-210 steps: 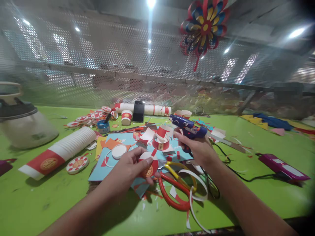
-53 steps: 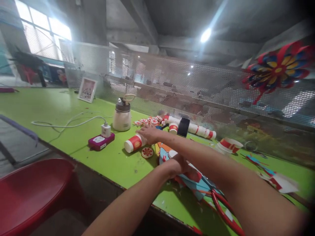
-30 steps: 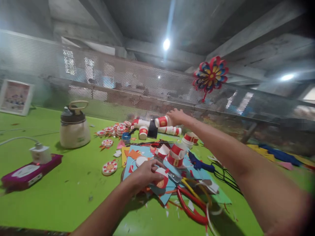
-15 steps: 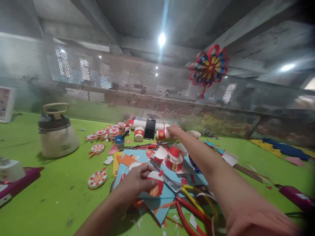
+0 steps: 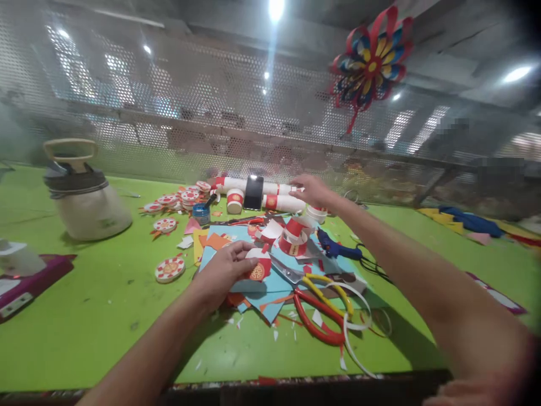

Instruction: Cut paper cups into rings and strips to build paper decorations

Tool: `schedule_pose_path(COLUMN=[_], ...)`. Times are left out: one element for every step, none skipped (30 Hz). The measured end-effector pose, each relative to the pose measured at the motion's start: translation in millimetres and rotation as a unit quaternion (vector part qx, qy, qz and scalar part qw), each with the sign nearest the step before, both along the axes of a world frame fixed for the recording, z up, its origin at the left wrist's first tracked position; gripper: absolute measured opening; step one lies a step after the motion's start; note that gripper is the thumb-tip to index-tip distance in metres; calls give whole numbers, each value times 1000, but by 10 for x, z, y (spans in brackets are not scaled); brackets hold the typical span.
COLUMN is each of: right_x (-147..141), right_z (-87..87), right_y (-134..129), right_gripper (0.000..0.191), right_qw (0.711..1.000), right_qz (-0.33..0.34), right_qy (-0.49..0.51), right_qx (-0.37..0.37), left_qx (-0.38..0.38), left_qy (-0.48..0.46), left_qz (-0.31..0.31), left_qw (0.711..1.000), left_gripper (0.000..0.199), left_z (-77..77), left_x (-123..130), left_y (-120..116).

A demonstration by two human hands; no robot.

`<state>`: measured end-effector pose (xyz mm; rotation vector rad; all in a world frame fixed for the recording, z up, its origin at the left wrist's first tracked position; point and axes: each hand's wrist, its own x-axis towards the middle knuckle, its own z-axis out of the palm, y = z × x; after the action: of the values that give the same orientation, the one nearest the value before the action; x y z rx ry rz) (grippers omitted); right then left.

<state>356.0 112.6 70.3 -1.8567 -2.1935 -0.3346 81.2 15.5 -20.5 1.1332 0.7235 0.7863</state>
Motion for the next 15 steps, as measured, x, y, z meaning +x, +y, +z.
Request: schedule_pose_path(right_x=[0, 9, 28, 60, 106, 165, 235, 313, 393, 473, 547, 614, 672, 723, 766], right_z=[9, 4, -16, -50, -98, -158, -230, -309, -393, -478, -560, -635, -700, -751, -789], right_y=[-219, -437, -643, -826, -980, -1099, -1182, -1232, -1254, -1255, -1244, -1227, -1211, -1200, -1195], right_gripper=[26, 24, 22, 22, 22, 23, 23, 23, 22, 22, 22, 22, 21, 21, 21], right_qw=[1000, 998, 996, 994, 991, 988, 985, 982, 979, 975, 972, 968, 964, 960, 956], right_qz=[15, 25, 30, 31, 29, 25, 19, 11, 3, -8, -19, -29, -39, -47, -54], right_qy=[23, 46, 69, 92, 113, 135, 155, 175, 193, 210, 227, 244, 259, 273, 286], right_qx=[15, 31, 45, 58, 66, 72, 74, 73, 69, 65, 60, 57, 54, 51, 48], left_qx=[-3, -7, -12, -18, -25, -31, -34, -34, -31, -26, -20, -16, -14, -13, -13], left_qy=[-3, -7, -14, -19, -22, -21, -18, -13, -7, -4, -2, -2, -2, -3, -3], left_qz=[0, 0, 0, 0, -2, -6, -10, -14, -16, -18, -18, -19, -18, -17, -16], left_qw=[1000, 1000, 1000, 1000, 999, 999, 999, 999, 999, 1000, 1000, 1000, 1000, 1000, 1000], left_gripper=[30, 30, 31, 32, 32, 33, 33, 33, 34, 34, 34, 34, 34, 34, 34], left_z=[0, -2, -5, -9, -15, -22, -29, -38, -46, -54, -61, -65, -68, -68, -67], left_x=[1, 2, 5, 7, 8, 8, 8, 6, 3, -1, -5, -9, -13, -16, -18], left_y=[-5, -9, -13, -15, -16, -15, -13, -8, -3, 4, 12, 19, 26, 32, 37])
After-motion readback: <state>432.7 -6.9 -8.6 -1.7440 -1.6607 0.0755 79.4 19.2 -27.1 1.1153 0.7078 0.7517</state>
